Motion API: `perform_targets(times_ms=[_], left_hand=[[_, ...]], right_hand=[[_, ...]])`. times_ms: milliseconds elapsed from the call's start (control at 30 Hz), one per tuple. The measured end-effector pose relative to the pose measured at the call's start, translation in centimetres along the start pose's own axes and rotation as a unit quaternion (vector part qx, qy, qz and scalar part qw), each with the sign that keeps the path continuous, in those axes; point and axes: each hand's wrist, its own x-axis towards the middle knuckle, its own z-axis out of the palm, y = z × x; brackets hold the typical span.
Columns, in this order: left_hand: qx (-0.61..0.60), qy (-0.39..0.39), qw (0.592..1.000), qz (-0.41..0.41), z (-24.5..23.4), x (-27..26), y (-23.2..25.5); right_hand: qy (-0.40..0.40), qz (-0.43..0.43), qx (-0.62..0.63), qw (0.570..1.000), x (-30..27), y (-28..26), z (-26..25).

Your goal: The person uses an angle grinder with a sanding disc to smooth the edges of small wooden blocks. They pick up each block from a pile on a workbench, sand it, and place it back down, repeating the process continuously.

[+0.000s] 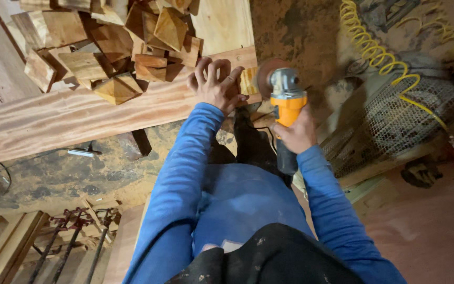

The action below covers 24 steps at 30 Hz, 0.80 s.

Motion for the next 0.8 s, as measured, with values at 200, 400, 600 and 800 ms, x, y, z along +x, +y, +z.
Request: perform_targets(times_ms=[200,400,600,800], left_hand=[[0.011,-0.017,1.000,-0.009,-0.1,0.0,0.3],[0.001,-0.013,1.000,-0.006,-0.5,0.1,0.8],[0.037,0.011,0.999,-0.004,0.1,0.5,1.6],[0.030,-0.020,0.999,-0.012,0.0,0.5,1.4]], right_hand=[[0.001,0.014,0.001,1.000,0.2,-0.1,0.8],[-0.009,0.061,0.044,0.997,0.8,-0.1,-0.5],[0.005,0.013,0.029,0.999,1.0,-0.5,0.2],[0.011,0.047,0.058,0.997,1.9,-0.1,-0.5]])
